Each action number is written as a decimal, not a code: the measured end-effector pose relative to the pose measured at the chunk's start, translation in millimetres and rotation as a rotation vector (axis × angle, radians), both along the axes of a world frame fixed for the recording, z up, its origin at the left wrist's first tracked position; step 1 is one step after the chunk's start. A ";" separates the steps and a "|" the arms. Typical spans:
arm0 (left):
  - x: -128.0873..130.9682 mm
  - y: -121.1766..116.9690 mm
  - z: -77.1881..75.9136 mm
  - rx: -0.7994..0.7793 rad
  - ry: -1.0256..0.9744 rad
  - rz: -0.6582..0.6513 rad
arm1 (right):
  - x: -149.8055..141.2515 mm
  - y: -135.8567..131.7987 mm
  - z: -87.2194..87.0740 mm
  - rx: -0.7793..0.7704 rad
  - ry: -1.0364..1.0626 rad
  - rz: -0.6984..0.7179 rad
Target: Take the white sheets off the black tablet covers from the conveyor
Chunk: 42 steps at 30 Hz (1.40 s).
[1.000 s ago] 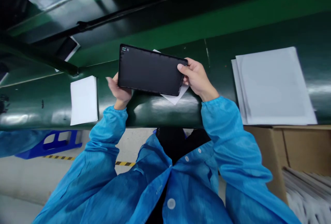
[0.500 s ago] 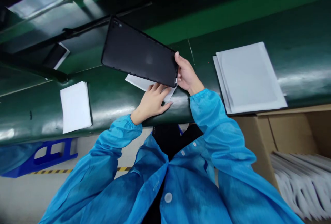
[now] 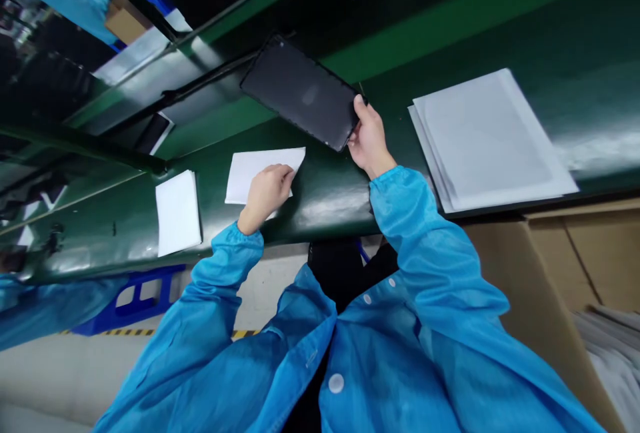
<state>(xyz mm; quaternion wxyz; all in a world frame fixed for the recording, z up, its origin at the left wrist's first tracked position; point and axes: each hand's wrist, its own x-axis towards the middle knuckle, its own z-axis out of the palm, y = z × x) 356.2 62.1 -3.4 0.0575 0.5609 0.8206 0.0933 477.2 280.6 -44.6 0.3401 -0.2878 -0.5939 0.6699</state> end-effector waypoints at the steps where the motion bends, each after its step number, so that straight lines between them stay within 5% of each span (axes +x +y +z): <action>1: -8.9 -4.5 -0.7 0.041 -0.032 0.021 | -1.1 2.3 -6.0 -0.018 0.009 -0.028; 5: -39.6 -21.8 -1.8 0.227 -0.202 0.159 | -5.9 6.1 -24.0 -0.059 0.045 -0.057; 10: -59.2 -37.2 -3.9 0.340 -0.381 0.343 | -6.3 -1.3 -18.7 -0.161 0.069 -0.043; 20: -75.7 -63.8 -9.3 0.621 -0.951 0.374 | -4.5 -7.4 -7.8 -0.249 0.124 -0.047; 25: -130.4 -105.4 -4.9 0.828 -0.708 0.396 | -5.6 -8.9 -0.4 -0.290 0.184 -0.116; 33: -160.3 -142.7 -29.5 0.647 -0.186 0.355 | -6.8 -2.4 -13.4 -0.264 0.141 -0.131; 39: -120.9 -125.1 -20.1 0.579 0.035 0.298 | -5.6 -3.5 -13.4 -0.244 0.141 -0.104; 42: -65.5 -119.0 -3.1 0.282 -0.040 0.076 | -5.4 -5.4 -11.0 -0.248 0.096 -0.137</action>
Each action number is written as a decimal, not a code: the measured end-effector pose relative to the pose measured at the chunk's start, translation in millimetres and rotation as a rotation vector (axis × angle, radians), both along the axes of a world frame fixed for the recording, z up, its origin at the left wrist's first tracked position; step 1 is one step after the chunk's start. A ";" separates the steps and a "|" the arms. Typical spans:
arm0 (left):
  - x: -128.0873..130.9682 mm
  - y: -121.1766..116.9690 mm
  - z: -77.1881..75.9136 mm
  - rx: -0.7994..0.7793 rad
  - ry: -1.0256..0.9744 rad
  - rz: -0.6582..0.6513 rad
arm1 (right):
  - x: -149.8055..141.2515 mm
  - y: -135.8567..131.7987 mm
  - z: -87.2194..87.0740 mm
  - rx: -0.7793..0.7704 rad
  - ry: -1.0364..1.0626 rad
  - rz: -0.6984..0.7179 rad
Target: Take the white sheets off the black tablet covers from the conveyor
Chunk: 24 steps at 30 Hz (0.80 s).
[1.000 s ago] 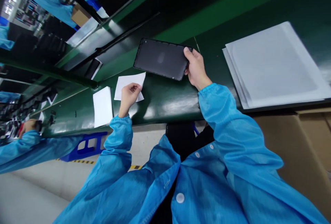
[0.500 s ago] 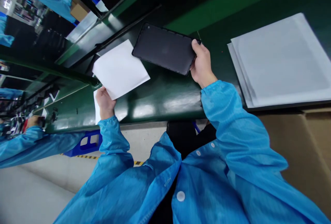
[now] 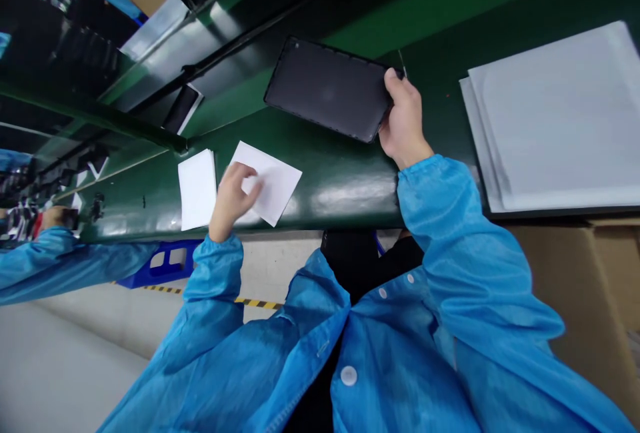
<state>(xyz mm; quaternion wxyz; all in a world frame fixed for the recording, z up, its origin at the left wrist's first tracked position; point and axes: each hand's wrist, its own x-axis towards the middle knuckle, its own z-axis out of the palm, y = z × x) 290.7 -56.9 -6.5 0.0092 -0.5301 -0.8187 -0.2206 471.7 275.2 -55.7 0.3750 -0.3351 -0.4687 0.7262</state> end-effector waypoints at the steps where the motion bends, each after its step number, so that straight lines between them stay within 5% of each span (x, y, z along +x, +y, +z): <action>1: 19.9 1.5 4.8 -0.126 -0.020 -0.090 | 0.0 -0.6 0.5 0.007 -0.013 -0.005; 5: 79.8 4.5 12.6 -0.408 0.017 -0.206 | -0.3 -1.6 0.4 0.042 0.010 0.007; 11: 104.6 -11.5 3.6 -0.396 0.010 -0.241 | -4.5 3.2 -13.4 0.030 0.105 0.000; 18: 98.9 -20.1 -1.1 -0.216 -0.060 -0.132 | -10.1 12.0 -34.9 -0.017 0.360 -0.023; 24: 52.4 6.0 -10.2 -0.060 -0.092 0.181 | -8.1 8.9 -29.0 -0.016 0.375 -0.017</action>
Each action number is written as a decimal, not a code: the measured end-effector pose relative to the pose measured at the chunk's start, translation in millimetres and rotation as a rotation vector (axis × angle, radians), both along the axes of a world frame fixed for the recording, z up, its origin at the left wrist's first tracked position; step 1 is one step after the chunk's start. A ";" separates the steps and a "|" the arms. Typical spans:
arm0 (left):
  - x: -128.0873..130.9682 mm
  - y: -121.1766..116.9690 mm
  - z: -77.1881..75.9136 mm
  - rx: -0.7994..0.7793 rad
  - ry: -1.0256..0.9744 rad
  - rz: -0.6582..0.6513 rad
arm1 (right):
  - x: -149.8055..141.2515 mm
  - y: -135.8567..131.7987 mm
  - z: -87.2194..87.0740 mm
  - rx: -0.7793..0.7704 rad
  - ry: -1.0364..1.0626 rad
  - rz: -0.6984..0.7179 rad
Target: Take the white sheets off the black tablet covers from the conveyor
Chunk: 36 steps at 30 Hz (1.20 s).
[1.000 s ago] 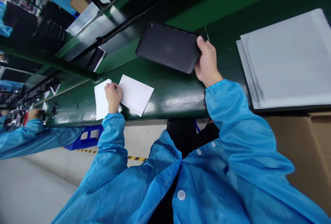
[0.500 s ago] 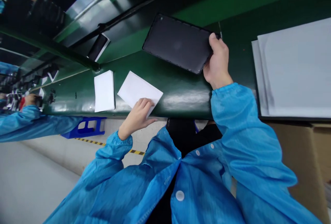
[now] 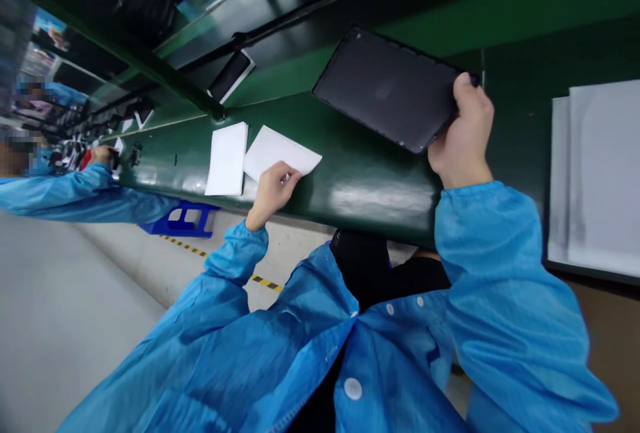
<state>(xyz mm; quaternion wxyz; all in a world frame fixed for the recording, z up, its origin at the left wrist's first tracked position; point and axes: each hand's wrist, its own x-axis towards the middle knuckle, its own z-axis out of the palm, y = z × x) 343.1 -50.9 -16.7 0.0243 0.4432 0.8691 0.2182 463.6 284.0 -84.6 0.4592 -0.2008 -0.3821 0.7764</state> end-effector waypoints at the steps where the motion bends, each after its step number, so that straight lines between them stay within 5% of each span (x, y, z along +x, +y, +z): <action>1: -9.0 7.1 -2.2 0.036 -0.016 0.045 | -0.1 0.1 0.2 0.006 0.013 -0.002; 6: -47.0 43.3 -14.7 0.220 -0.152 0.154 | -2.4 4.3 -7.2 0.121 0.044 -0.016; 11: -66.6 64.8 -31.2 0.332 -0.348 0.112 | -1.9 5.2 -13.1 0.299 -0.028 -0.064; 16: -69.7 68.4 -44.2 0.360 -0.473 0.110 | -0.2 3.2 -12.6 0.311 -0.085 -0.054; 27: -70.4 70.8 -55.8 0.443 -0.386 0.038 | 3.1 -20.8 14.3 0.286 -0.181 0.043; 32: -67.5 74.9 -53.4 0.480 -0.271 -0.012 | 9.5 -25.4 21.8 0.319 -0.259 0.136; 36: -50.6 79.5 -33.1 0.453 -0.218 -0.032 | 14.1 -25.0 23.3 0.327 -0.375 0.298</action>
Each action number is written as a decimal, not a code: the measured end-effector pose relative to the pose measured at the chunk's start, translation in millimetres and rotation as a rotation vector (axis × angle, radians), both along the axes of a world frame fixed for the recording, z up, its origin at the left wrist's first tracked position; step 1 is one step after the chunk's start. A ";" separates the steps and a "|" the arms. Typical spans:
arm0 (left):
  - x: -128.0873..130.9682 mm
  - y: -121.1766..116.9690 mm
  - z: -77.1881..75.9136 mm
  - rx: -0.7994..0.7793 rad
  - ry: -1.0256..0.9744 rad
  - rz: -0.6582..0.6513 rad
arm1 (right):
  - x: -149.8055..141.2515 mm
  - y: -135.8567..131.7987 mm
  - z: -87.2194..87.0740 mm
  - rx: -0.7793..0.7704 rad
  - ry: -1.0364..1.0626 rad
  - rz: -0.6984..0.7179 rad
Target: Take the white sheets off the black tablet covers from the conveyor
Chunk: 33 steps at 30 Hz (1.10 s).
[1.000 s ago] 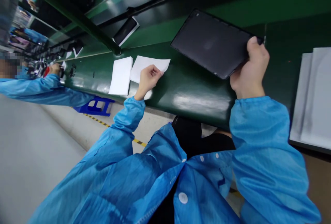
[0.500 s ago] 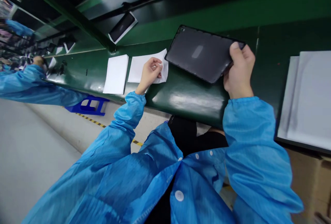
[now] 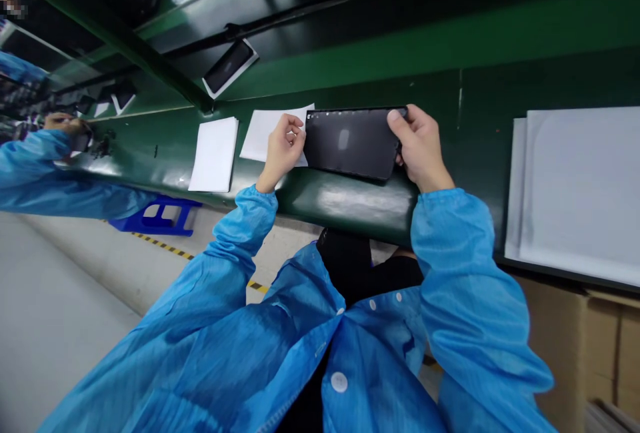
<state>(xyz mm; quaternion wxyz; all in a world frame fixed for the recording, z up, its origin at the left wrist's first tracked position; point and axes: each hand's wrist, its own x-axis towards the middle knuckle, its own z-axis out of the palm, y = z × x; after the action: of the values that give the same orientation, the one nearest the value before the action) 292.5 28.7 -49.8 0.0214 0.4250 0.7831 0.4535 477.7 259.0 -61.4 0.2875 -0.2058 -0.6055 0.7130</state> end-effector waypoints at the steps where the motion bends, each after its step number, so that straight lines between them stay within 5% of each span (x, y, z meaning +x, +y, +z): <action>1: 5.8 1.5 7.0 -0.017 0.001 -0.002 | 0.3 0.6 -1.3 0.000 -0.018 0.019; 7: 40.0 16.5 38.4 -0.110 -0.004 -0.089 | -1.7 0.2 -8.7 -0.024 -0.007 0.076; 12: 67.9 35.3 41.6 -0.141 -0.041 -0.285 | 0.9 -10.3 2.5 -0.100 -0.014 0.293; 18: 75.8 49.9 46.1 -0.075 -0.057 -0.249 | 4.9 -13.7 2.2 -0.089 -0.004 0.444; 24: 86.8 61.2 51.2 -0.044 -0.060 -0.316 | 5.3 -17.9 9.9 0.160 -0.026 0.306; 28: 91.5 63.7 50.1 0.005 -0.028 -0.376 | 8.5 -22.0 19.9 0.074 -0.044 0.326; 30: 86.8 57.2 48.2 0.064 0.039 -0.346 | 27.1 -26.5 21.4 0.054 -0.060 0.183; 33: 67.5 38.5 40.8 0.096 0.189 -0.302 | 85.8 -39.2 19.4 0.103 -0.095 -0.260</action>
<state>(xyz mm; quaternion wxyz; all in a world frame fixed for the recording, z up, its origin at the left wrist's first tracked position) 360.0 67.1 -9.0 -0.0049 0.5789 0.6866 0.4398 563.6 219.7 -41.9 0.3586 -0.3010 -0.6226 0.6271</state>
